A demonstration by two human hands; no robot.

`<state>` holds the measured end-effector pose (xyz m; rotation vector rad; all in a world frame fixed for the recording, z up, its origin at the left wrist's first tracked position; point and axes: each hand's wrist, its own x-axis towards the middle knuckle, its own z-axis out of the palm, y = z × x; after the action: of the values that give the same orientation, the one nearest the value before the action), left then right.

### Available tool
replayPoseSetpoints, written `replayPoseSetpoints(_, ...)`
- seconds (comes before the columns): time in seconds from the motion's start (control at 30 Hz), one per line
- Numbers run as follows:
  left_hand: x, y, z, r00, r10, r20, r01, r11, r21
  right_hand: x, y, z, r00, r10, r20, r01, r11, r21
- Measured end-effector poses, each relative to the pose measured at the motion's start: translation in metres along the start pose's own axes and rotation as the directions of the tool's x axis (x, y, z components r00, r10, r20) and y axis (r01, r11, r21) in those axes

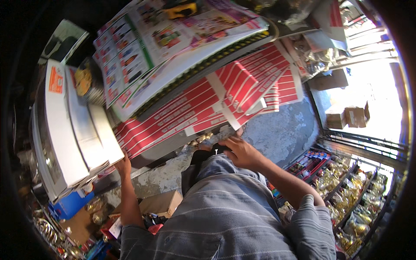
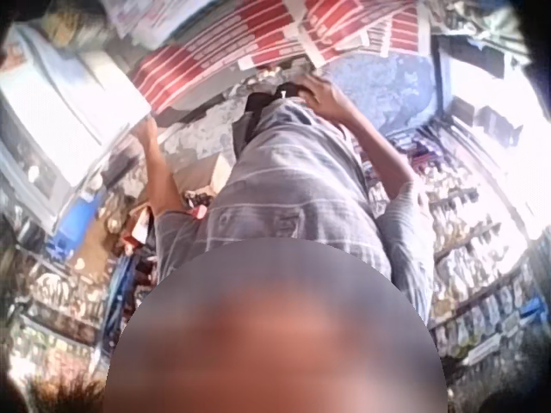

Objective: The person repeatedly folds large red-and-white printed paper sheets in half and stacks them on a cluttered workbench. The person handles the sheets one at a time, aligning edges before folding and placing each folded sheet onto a growing stack.

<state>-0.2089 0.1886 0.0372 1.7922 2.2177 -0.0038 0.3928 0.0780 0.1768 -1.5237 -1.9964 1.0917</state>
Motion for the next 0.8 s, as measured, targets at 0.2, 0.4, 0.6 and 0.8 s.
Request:
replayPoseSetpoints(0.2,0.013,0.012,-0.016,0.978,-0.179,0.107,0.167,0.98,0.112,-0.103,0.095,-0.008,0.689,0.713,-0.132,-0.631,0.679,0.374)
replayPoseSetpoints(0.4,-0.039,0.142,-0.008,0.87,0.06,-0.489,-0.084,0.996,-0.027,-0.143,0.225,-0.058,0.435,0.901,-0.004,-0.428,0.211,0.879)
replayPoseSetpoints(0.6,-0.168,0.41,0.039,0.835,0.344,-0.429,-0.457,0.867,-0.196,-0.137,0.35,-0.14,0.353,0.932,-0.085,-0.081,0.121,0.989)
replayPoseSetpoints(0.8,-0.213,0.605,0.038,0.685,0.65,-0.329,-0.728,0.595,-0.34,-0.127,0.407,-0.199,0.429,0.901,-0.07,-0.054,0.103,0.993)
